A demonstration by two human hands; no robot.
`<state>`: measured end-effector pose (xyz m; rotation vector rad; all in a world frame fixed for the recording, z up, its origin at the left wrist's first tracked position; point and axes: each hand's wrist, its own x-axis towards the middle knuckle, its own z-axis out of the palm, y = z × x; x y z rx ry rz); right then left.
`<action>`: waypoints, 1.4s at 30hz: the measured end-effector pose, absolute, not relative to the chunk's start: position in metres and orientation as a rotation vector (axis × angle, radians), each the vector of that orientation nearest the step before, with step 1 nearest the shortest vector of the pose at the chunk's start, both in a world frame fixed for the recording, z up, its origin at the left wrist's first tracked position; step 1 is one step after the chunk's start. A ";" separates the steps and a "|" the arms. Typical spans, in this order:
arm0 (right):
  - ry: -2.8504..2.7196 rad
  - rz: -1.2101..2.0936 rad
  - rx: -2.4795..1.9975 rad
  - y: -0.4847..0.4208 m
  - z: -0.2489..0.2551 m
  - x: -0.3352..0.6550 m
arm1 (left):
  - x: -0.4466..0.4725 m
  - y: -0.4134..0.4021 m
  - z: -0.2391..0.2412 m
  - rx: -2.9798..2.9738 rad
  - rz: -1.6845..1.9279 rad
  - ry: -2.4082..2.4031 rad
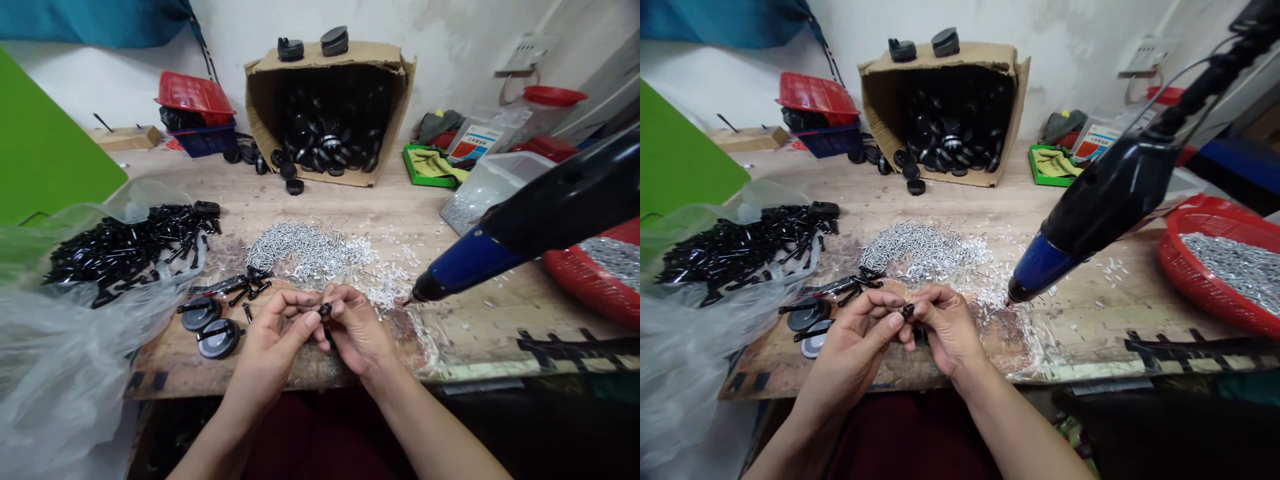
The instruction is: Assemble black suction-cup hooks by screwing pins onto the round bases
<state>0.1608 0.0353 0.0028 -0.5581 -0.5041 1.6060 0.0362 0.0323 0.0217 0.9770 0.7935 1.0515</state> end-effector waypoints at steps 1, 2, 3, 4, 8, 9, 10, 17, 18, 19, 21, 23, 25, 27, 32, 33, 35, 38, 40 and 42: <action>-0.491 1.608 -0.550 0.034 0.004 0.160 | 0.037 0.031 0.020 1.016 1.071 0.826; -0.478 1.600 -0.558 0.033 0.005 0.159 | 0.038 0.030 0.019 1.057 1.097 0.863; -0.464 1.586 -0.578 0.031 0.006 0.158 | 0.039 0.029 0.018 1.099 1.125 0.898; -0.454 1.578 -0.602 0.030 0.006 0.157 | 0.041 0.028 0.018 1.139 1.153 0.931; -0.545 1.394 -0.743 0.023 0.006 0.155 | 0.045 0.027 0.018 1.225 1.267 1.016; -0.631 1.289 -0.808 0.021 0.005 0.156 | 0.045 0.028 0.018 1.221 1.279 1.029; -0.739 1.169 -0.882 0.020 0.005 0.158 | 0.044 0.029 0.017 1.211 1.272 1.038; -1.432 0.746 -1.109 0.019 0.017 0.186 | 0.032 0.037 0.013 1.118 0.979 0.933; -1.507 0.740 -1.106 0.018 0.018 0.191 | 0.031 0.037 0.013 1.126 0.962 0.938; -1.574 0.734 -1.104 0.018 0.019 0.196 | 0.030 0.037 0.012 1.144 0.948 0.956; -1.676 0.716 -1.130 0.016 0.016 0.206 | 0.029 0.037 0.011 1.211 0.930 1.040; -1.750 0.702 -1.218 0.014 0.008 0.214 | 0.030 0.037 0.006 1.319 0.909 1.157; -1.835 0.704 -1.314 0.014 -0.004 0.220 | 0.031 0.037 -0.001 1.449 0.870 1.253; -1.933 0.734 -1.344 0.017 -0.015 0.222 | 0.033 0.038 -0.008 1.565 0.819 1.293; -2.020 0.815 -1.267 0.028 -0.029 0.224 | 0.039 0.039 -0.015 1.799 0.704 1.283; -2.011 0.802 -1.280 0.029 -0.030 0.225 | 0.040 0.039 -0.015 1.844 0.683 1.274; -1.985 0.772 -1.322 0.028 -0.032 0.226 | 0.041 0.039 -0.014 1.948 0.654 1.247; -1.885 0.766 -1.366 0.022 -0.039 0.227 | 0.043 0.038 -0.014 2.139 0.600 1.214; -1.786 0.766 -1.394 0.018 -0.045 0.226 | 0.045 0.039 -0.015 2.252 0.552 1.207; -1.711 0.775 -1.413 0.015 -0.050 0.225 | 0.048 0.039 -0.017 2.337 0.512 1.208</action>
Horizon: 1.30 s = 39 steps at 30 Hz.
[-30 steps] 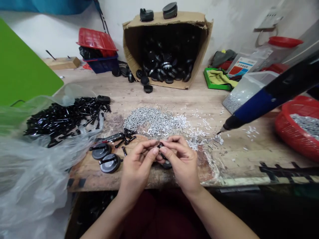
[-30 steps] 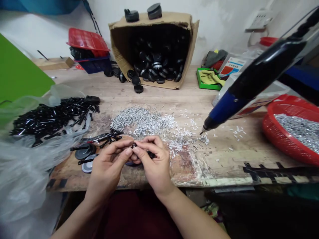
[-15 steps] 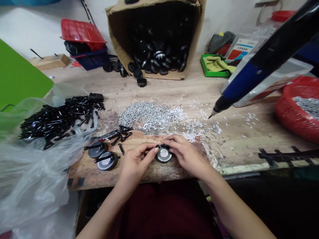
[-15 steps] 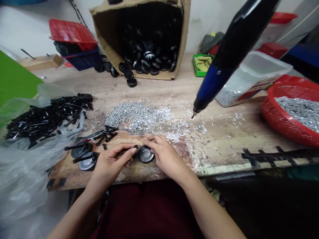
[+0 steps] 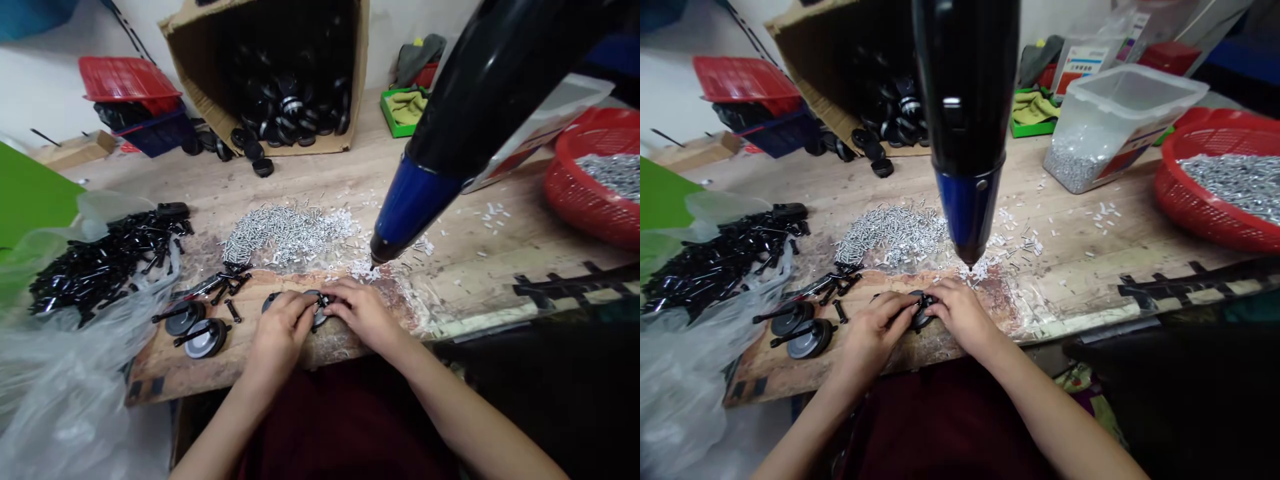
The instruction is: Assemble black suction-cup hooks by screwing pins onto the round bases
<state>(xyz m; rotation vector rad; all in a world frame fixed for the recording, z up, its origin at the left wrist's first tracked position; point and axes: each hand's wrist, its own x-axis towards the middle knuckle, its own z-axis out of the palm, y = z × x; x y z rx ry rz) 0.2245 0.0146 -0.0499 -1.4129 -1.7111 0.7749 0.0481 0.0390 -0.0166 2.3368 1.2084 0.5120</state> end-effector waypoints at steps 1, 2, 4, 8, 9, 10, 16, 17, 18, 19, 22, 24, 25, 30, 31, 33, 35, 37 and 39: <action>-1.689 0.782 -1.416 0.014 -0.052 0.224 | 0.049 0.039 -0.017 2.371 0.499 1.208; -1.673 0.789 -1.415 0.013 -0.053 0.223 | 0.051 0.039 -0.018 2.403 0.491 1.208; -1.644 0.801 -1.410 0.013 -0.055 0.223 | 0.053 0.039 -0.020 2.474 0.488 1.207; -1.576 0.818 -1.369 0.013 -0.056 0.221 | 0.056 0.036 -0.022 2.673 0.505 1.184; -1.563 0.822 -1.352 0.012 -0.057 0.221 | 0.057 0.035 -0.023 2.728 0.488 1.172; -1.550 0.823 -1.338 0.012 -0.057 0.220 | 0.058 0.034 -0.023 2.778 0.453 1.160; -1.527 0.808 -1.309 0.011 -0.059 0.220 | 0.056 0.029 -0.027 2.830 0.259 1.150; -1.520 0.816 -1.305 0.010 -0.059 0.220 | 0.054 0.029 -0.027 2.784 0.295 1.158; -1.508 0.823 -1.301 0.010 -0.060 0.220 | 0.053 0.030 -0.027 2.723 0.341 1.168; -1.497 0.832 -1.296 0.009 -0.060 0.220 | 0.052 0.032 -0.026 2.658 0.383 1.177; -1.485 0.842 -1.281 0.009 -0.061 0.221 | 0.052 0.037 -0.019 2.533 0.405 1.179; -1.506 0.845 -1.280 0.010 -0.060 0.222 | 0.055 0.038 -0.015 2.550 0.315 1.157; -1.520 0.847 -1.284 0.010 -0.059 0.223 | 0.057 0.038 -0.012 2.583 0.261 1.144; -1.570 0.836 -1.295 0.014 -0.058 0.223 | 0.061 0.036 -0.011 2.749 0.077 1.066; -1.581 0.834 -1.293 0.013 -0.058 0.222 | 0.060 0.037 -0.012 2.749 0.079 1.074; -1.591 0.810 -1.303 0.009 -0.056 0.221 | 0.057 0.039 -0.016 2.706 0.141 1.108; -1.558 0.734 -1.312 0.002 -0.050 0.221 | 0.054 0.041 -0.017 2.582 0.313 1.147; -1.481 0.640 -1.294 -0.006 -0.041 0.221 | 0.052 0.041 -0.014 2.346 0.545 1.211; -1.421 0.604 -1.262 -0.013 -0.033 0.219 | 0.052 0.037 -0.008 2.022 0.750 1.302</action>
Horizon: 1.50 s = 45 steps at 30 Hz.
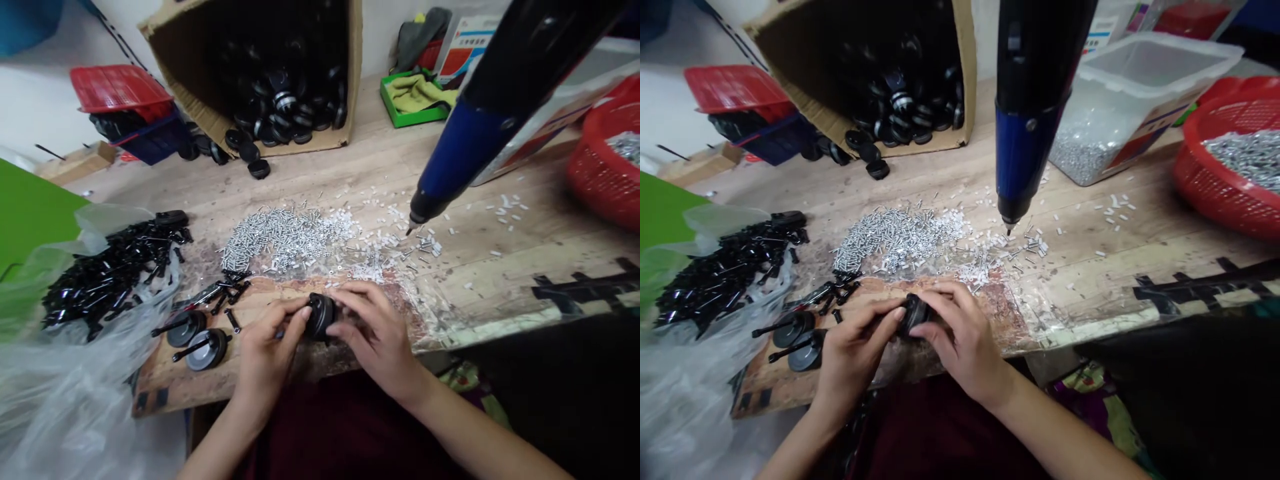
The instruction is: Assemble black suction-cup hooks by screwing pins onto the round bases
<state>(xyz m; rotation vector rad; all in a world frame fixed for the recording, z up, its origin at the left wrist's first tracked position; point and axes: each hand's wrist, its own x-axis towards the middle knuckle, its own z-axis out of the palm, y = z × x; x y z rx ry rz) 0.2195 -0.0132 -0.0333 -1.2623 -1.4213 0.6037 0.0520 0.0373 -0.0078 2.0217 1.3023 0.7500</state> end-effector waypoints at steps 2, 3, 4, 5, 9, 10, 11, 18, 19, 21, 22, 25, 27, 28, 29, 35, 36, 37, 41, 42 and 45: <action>-1.419 0.662 -1.242 -0.018 -0.029 0.215 | 0.053 0.031 -0.001 1.741 0.860 1.365; -1.426 0.715 -1.235 -0.019 -0.029 0.212 | 0.054 0.027 0.002 1.649 0.894 1.376; -1.428 0.773 -1.226 -0.019 -0.029 0.209 | 0.054 0.024 0.005 1.595 0.918 1.374; -1.428 0.824 -1.213 -0.019 -0.030 0.205 | 0.053 0.021 0.006 1.573 0.932 1.365; -1.491 0.864 -1.189 -0.019 -0.026 0.196 | 0.048 0.014 0.009 1.620 0.971 1.313; -1.533 0.851 -1.185 -0.018 -0.023 0.196 | 0.046 0.013 0.009 1.639 0.974 1.306; -1.575 0.842 -1.175 -0.018 -0.020 0.197 | 0.045 0.012 0.010 1.658 0.975 1.298; -1.711 0.840 -1.073 -0.014 -0.010 0.205 | 0.037 0.012 0.014 1.678 0.943 1.285; -1.714 0.840 -1.076 -0.014 -0.010 0.204 | 0.037 0.011 0.014 1.684 0.942 1.279; -1.718 0.842 -1.078 -0.014 -0.012 0.203 | 0.036 0.011 0.014 1.685 0.931 1.270; -1.721 0.840 -1.079 -0.014 -0.013 0.203 | 0.036 0.011 0.013 1.674 0.927 1.273; -1.730 0.818 -1.079 -0.015 -0.014 0.202 | 0.036 0.010 0.012 1.625 0.930 1.296; -1.730 0.809 -1.073 -0.014 -0.015 0.202 | 0.035 0.010 0.009 1.617 0.929 1.285; -1.730 0.808 -1.069 -0.014 -0.016 0.202 | 0.035 0.010 0.008 1.615 0.928 1.274; -1.729 0.809 -1.066 -0.014 -0.016 0.201 | 0.035 0.011 0.006 1.613 0.926 1.261; -1.725 0.856 -1.114 -0.015 -0.023 0.200 | 0.033 0.011 0.000 1.575 0.969 1.229; -1.726 0.874 -1.126 -0.015 -0.023 0.200 | 0.033 0.010 -0.001 1.578 0.974 1.232; -1.733 0.893 -1.134 -0.015 -0.023 0.200 | 0.032 0.010 -0.002 1.587 0.977 1.237; -1.703 0.969 -1.192 -0.014 -0.020 0.197 | 0.029 0.009 -0.008 1.707 1.077 1.265; -1.661 0.983 -1.222 -0.013 -0.019 0.195 | 0.028 0.010 -0.009 1.766 1.121 1.264; -1.527 1.001 -1.314 -0.009 -0.017 0.185 | 0.029 0.011 -0.012 1.950 1.238 1.237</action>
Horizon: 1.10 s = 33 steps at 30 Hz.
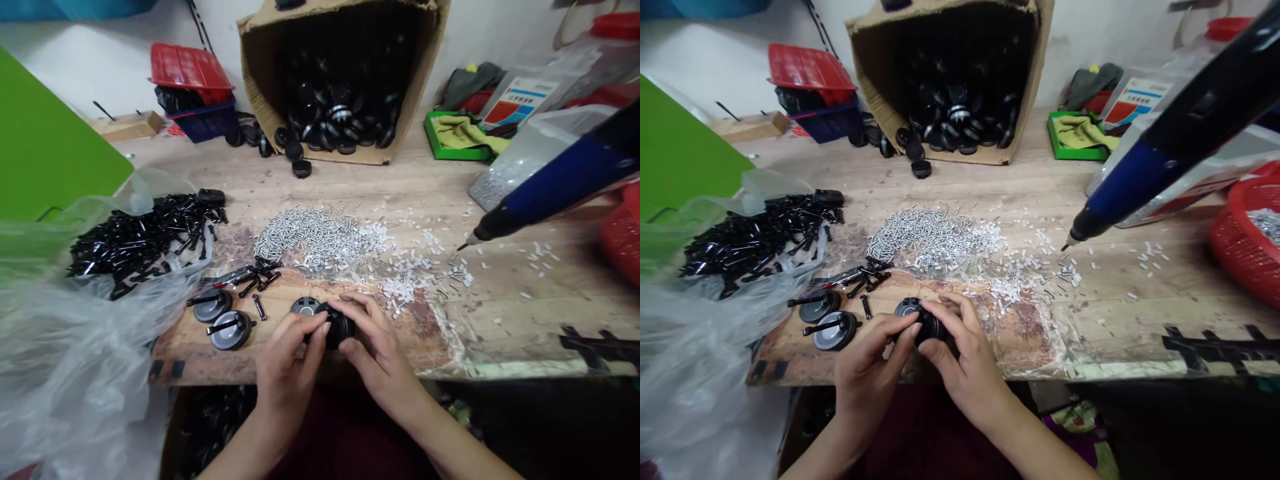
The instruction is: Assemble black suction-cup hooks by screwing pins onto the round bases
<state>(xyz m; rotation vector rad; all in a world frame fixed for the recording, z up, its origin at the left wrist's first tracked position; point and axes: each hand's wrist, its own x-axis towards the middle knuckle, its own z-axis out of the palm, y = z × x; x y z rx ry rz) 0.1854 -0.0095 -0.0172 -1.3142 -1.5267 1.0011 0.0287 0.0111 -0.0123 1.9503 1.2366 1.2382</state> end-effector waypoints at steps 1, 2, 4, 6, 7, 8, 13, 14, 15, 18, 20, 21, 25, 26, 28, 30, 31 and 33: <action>-1.500 1.003 -1.329 -0.007 -0.017 0.182 | 0.029 0.012 -0.013 1.995 1.267 1.229; -1.480 1.001 -1.334 -0.005 -0.017 0.178 | 0.030 0.012 -0.014 2.026 1.288 1.228; -1.451 0.991 -1.325 0.000 -0.019 0.173 | 0.031 0.014 -0.015 2.061 1.308 1.232; -1.417 0.971 -1.316 0.004 -0.022 0.169 | 0.031 0.016 -0.015 2.080 1.296 1.233; -1.394 0.966 -1.312 0.006 -0.023 0.169 | 0.032 0.017 -0.015 2.088 1.269 1.233; -1.367 0.971 -1.307 0.008 -0.026 0.169 | 0.032 0.018 -0.014 2.092 1.226 1.234; -1.217 1.067 -1.279 0.011 -0.036 0.176 | 0.036 0.023 -0.009 2.004 0.990 1.185; -1.197 1.087 -1.276 0.011 -0.037 0.179 | 0.036 0.025 -0.007 1.969 0.972 1.166; -1.177 1.104 -1.270 0.010 -0.039 0.181 | 0.036 0.027 -0.005 1.936 0.959 1.154; -1.104 1.148 -1.242 0.008 -0.040 0.189 | 0.030 0.042 0.000 1.920 0.920 1.232; -1.051 1.177 -1.225 0.007 -0.041 0.194 | 0.022 0.059 0.002 1.963 0.911 1.397; -1.032 1.189 -1.222 0.008 -0.041 0.196 | 0.017 0.069 0.001 1.972 0.903 1.494; -0.985 1.238 -1.206 0.011 -0.042 0.198 | 0.005 0.110 -0.006 2.060 0.750 1.654; -0.971 1.258 -1.195 0.013 -0.042 0.198 | 0.004 0.119 -0.009 2.121 0.701 1.651; -0.933 1.307 -1.167 0.016 -0.042 0.196 | 0.007 0.133 -0.015 2.229 0.622 1.617; -0.886 1.361 -1.142 0.018 -0.042 0.194 | 0.013 0.142 -0.021 2.299 0.564 1.555; -0.859 1.383 -1.132 0.019 -0.042 0.193 | 0.017 0.144 -0.023 2.325 0.535 1.514; -0.804 1.402 -1.123 0.020 -0.043 0.191 | 0.023 0.144 -0.026 2.385 0.461 1.422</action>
